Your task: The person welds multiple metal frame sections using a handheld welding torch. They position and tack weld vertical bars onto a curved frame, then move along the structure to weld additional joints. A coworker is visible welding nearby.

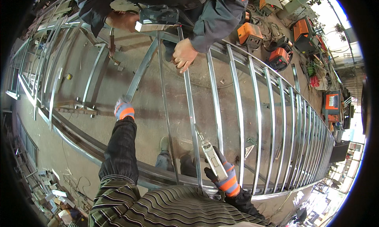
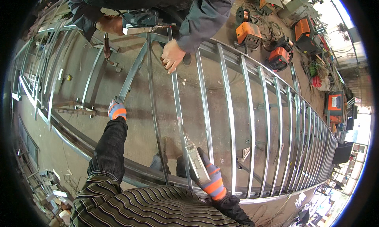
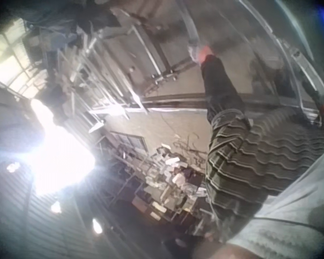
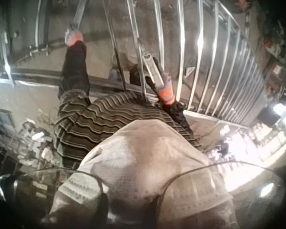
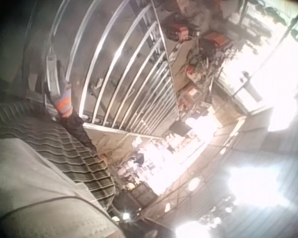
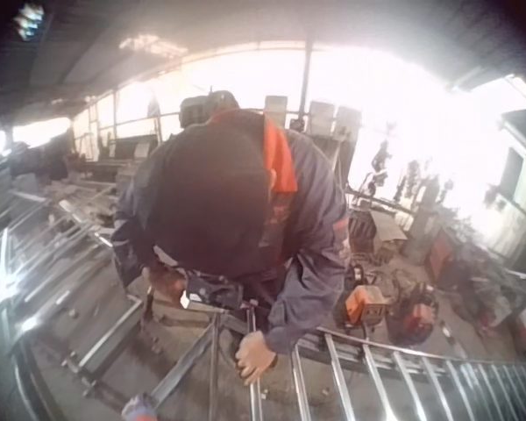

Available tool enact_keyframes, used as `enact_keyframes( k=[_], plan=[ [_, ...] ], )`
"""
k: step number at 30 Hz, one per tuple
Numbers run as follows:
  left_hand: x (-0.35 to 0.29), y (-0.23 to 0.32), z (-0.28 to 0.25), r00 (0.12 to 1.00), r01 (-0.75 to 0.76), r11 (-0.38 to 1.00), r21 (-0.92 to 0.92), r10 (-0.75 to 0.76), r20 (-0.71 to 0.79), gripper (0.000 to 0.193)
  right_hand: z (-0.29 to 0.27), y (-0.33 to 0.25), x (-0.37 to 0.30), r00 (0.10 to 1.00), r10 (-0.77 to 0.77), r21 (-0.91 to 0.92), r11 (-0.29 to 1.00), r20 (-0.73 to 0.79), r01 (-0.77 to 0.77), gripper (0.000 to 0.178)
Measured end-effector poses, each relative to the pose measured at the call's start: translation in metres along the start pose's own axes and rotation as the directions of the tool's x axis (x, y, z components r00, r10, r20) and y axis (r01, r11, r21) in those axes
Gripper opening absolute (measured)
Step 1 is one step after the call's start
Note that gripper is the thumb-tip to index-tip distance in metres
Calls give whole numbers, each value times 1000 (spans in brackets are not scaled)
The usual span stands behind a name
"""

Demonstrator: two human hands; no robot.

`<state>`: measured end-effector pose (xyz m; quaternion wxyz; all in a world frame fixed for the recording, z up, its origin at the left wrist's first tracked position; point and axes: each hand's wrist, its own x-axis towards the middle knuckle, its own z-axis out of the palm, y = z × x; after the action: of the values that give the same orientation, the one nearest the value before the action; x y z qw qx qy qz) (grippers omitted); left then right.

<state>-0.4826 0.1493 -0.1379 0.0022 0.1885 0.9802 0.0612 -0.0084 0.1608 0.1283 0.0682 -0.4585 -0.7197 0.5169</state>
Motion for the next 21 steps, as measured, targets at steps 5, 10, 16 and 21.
enact_keyframes(
  k=[5, 10, 16, 21],
  plan=[
    [1, -5, 8, 996, -56, 998, 11, 56, -74, 57, 0, -1, -1, 1000, -19, 24, 1000, -20, 20, 85],
    [2, -7, 11, 996, -48, 999, 17, 49, -72, 57, -1, -3, 0, 999, 53, 68, 996, -7, -53, 85],
    [2, -2, 2, 999, 12, 1000, 16, -13, 37, 47, -1, -6, 1, 999, -1, 72, 997, -35, 3, 84],
    [2, 0, -3, 997, 18, 1000, 19, -20, 69, 49, -1, -2, 1, 999, -19, 26, 999, -47, 20, 84]
  ],
)
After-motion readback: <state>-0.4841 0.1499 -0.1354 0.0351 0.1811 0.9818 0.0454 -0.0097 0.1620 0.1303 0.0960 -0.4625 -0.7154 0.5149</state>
